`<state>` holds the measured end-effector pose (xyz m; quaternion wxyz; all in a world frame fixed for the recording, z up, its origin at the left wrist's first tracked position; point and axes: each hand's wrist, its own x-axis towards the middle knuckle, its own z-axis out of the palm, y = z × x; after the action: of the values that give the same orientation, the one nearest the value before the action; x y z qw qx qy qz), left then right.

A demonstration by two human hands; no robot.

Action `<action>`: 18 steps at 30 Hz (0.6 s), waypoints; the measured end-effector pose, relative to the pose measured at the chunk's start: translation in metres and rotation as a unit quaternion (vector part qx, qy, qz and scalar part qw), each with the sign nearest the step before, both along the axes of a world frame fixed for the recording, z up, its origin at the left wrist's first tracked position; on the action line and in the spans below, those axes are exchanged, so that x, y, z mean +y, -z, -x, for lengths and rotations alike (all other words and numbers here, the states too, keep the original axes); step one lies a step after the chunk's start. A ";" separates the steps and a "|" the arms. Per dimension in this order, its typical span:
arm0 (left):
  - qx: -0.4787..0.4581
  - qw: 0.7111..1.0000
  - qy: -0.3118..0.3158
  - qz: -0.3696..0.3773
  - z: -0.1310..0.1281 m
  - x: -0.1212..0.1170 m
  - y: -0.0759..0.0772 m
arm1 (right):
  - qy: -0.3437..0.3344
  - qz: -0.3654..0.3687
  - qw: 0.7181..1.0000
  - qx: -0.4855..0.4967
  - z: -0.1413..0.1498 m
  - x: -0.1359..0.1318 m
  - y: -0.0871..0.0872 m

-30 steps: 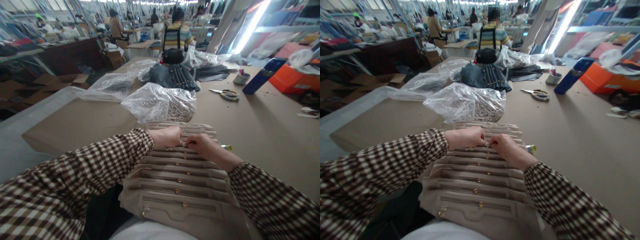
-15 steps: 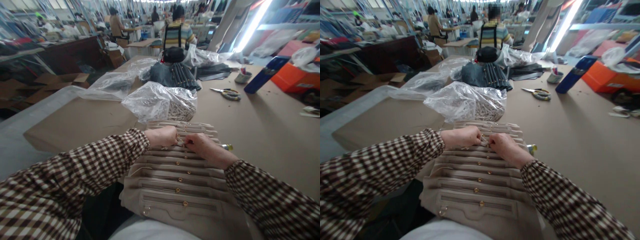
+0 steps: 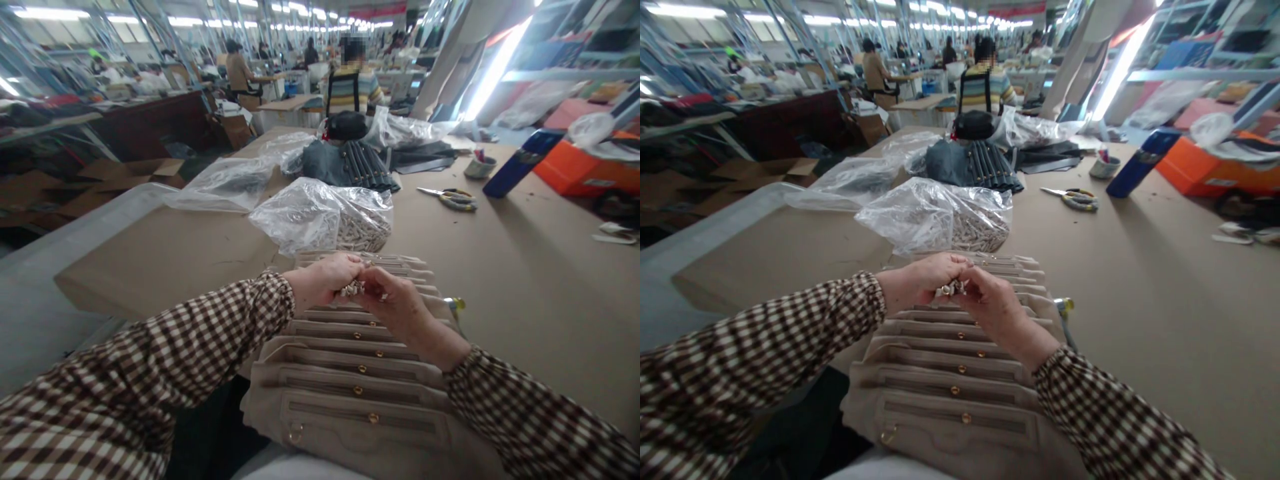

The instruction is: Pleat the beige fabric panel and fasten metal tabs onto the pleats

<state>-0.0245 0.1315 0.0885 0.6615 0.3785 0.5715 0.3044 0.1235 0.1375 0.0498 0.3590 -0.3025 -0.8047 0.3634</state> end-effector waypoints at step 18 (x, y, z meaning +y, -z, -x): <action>-0.024 0.999 -0.019 -0.006 -0.001 -0.006 0.016 | -0.024 0.035 0.998 -0.039 -0.002 0.006 0.000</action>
<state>-0.0231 0.1259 0.0726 0.6669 0.3637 0.5607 0.3296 0.1255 0.1439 0.0500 0.3079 -0.3098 -0.8116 0.3880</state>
